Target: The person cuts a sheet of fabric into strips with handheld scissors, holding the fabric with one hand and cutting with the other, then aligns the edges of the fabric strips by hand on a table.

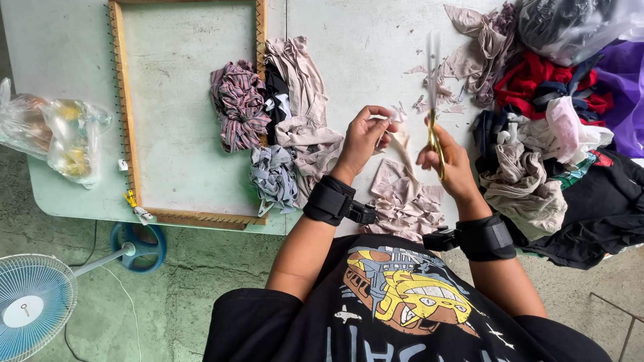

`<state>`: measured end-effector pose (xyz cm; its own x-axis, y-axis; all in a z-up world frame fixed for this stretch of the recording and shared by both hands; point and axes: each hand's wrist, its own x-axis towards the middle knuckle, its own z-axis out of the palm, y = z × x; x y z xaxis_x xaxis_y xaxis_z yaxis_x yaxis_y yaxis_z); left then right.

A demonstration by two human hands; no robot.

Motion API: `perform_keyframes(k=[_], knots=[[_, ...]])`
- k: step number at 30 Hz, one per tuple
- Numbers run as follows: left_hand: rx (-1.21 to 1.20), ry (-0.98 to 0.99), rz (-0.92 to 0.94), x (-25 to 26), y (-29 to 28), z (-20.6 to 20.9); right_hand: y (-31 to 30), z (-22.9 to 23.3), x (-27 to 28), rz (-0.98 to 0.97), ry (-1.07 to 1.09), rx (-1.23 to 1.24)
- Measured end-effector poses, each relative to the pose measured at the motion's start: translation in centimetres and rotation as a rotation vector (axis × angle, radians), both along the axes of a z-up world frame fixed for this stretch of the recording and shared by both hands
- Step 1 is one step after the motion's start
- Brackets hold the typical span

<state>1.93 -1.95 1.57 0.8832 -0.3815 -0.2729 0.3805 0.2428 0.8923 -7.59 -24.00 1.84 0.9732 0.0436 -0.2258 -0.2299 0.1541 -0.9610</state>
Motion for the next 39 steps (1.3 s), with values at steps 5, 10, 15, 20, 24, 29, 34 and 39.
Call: perform_keyframes(k=[5, 10, 15, 20, 24, 29, 34, 39], knots=[[-0.126, -0.033, -0.105, -1.6, 0.4, 1.9, 2.4, 3.3, 2.1, -0.030, -0.093, 0.055], [-0.129, -0.046, -0.179, -2.6, 0.6, 2.7, 4.6, 5.6, 3.6, -0.091, -0.103, -0.014], [-0.131, -0.076, -0.203, -3.1, 1.2, 3.8, 4.7, 4.4, 3.8, -0.094, -0.065, -0.105], [-0.016, -0.118, -0.189, -3.0, 1.1, 2.8, 4.8, 5.1, 3.7, -0.103, -0.084, -0.202], [0.182, -0.189, -0.122, -3.0, 0.2, -0.3, 4.3, 4.5, 3.5, -0.112, -0.150, -0.384], [0.117, -0.123, -0.045, -1.7, -0.4, -0.8, 2.9, 3.9, 3.2, -0.100, -0.172, -0.558], [-0.014, -0.015, 0.105, 0.0, -0.4, -0.3, 0.8, 3.2, 1.6, 0.031, -0.163, -0.580], [-0.007, 0.033, 0.219, 0.6, -1.4, -0.2, 1.5, 2.7, -0.1, 0.128, -0.058, -0.568]])
